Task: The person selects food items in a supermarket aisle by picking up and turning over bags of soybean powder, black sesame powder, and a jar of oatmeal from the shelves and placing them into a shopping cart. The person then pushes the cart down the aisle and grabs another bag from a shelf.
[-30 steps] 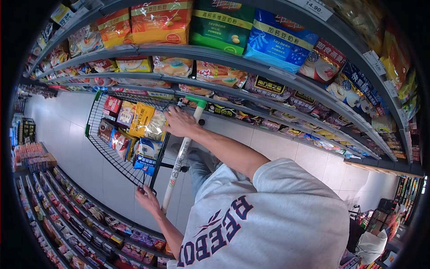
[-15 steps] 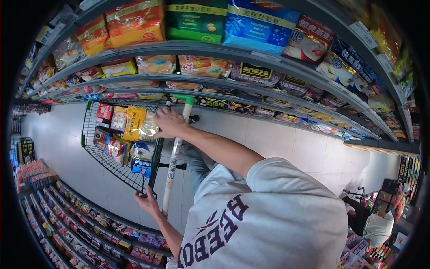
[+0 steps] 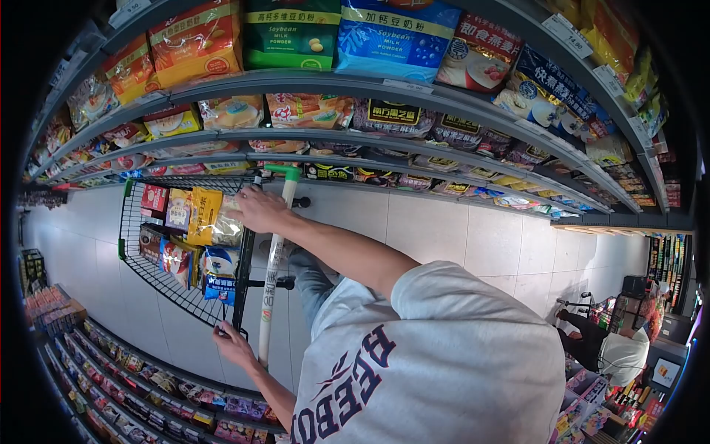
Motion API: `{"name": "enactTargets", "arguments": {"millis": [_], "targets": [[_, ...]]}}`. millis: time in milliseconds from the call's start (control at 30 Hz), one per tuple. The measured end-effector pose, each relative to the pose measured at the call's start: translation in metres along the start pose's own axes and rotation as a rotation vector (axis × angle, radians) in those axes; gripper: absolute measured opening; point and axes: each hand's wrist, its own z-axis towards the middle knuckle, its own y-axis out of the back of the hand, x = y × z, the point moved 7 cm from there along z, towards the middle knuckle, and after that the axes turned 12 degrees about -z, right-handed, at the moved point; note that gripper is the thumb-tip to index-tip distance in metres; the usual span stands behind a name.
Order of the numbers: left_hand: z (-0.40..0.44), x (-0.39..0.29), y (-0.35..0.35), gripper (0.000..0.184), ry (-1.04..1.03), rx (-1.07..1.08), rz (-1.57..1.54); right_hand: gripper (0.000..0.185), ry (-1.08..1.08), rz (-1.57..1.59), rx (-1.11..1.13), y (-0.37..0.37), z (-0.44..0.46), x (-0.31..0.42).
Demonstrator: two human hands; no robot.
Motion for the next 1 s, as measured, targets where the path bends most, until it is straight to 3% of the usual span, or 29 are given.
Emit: {"name": "enactTargets", "arguments": {"millis": [100,300,433,467,500,567,700,733,800,933,1000], "targets": [[-0.013,-0.019,-0.005,0.064,0.011,0.109,0.036,0.066,0.185,-0.291,0.043,-0.006,-0.011,0.007],[-0.024,-0.028,-0.007,0.065,0.053,0.155,-0.048,0.071,0.232,-0.361,0.08,-0.003,-0.018,0.004],[-0.027,0.003,-0.003,0.056,0.127,0.129,0.038,0.056,0.2,-0.322,0.003,-0.011,-0.017,0.0],[-0.031,-0.015,0.006,0.054,-0.043,0.029,0.129,0.051,0.201,-0.306,0.005,-0.003,-0.023,0.009],[-0.034,-0.024,0.011,0.057,0.025,0.05,0.118,0.051,0.263,-0.393,-0.006,-0.003,-0.027,0.016],[-0.039,-0.002,0.009,0.061,-0.057,0.041,0.091,0.058,0.247,-0.506,0.035,-0.001,-0.035,0.025],[-0.041,-0.009,0.02,0.051,0.198,-0.098,-0.131,0.06,0.306,-0.589,0.051,-0.001,-0.04,0.019],[-0.045,-0.006,0.018,0.047,0.188,-0.1,-0.08,0.061,0.237,-0.474,0.059,0.001,-0.04,0.014],[-0.051,-0.023,0.018,0.047,0.206,0.031,0.0,0.062,0.105,-0.247,0.069,0.01,-0.036,0.01],[-0.068,-0.042,0.022,0.051,0.089,0.148,0.03,0.067,0.324,-0.499,0.031,0.015,-0.066,0.029],[-0.075,-0.034,0.018,0.055,0.136,0.175,0.037,0.067,0.307,-0.478,0.06,0.013,-0.066,0.019]]}}
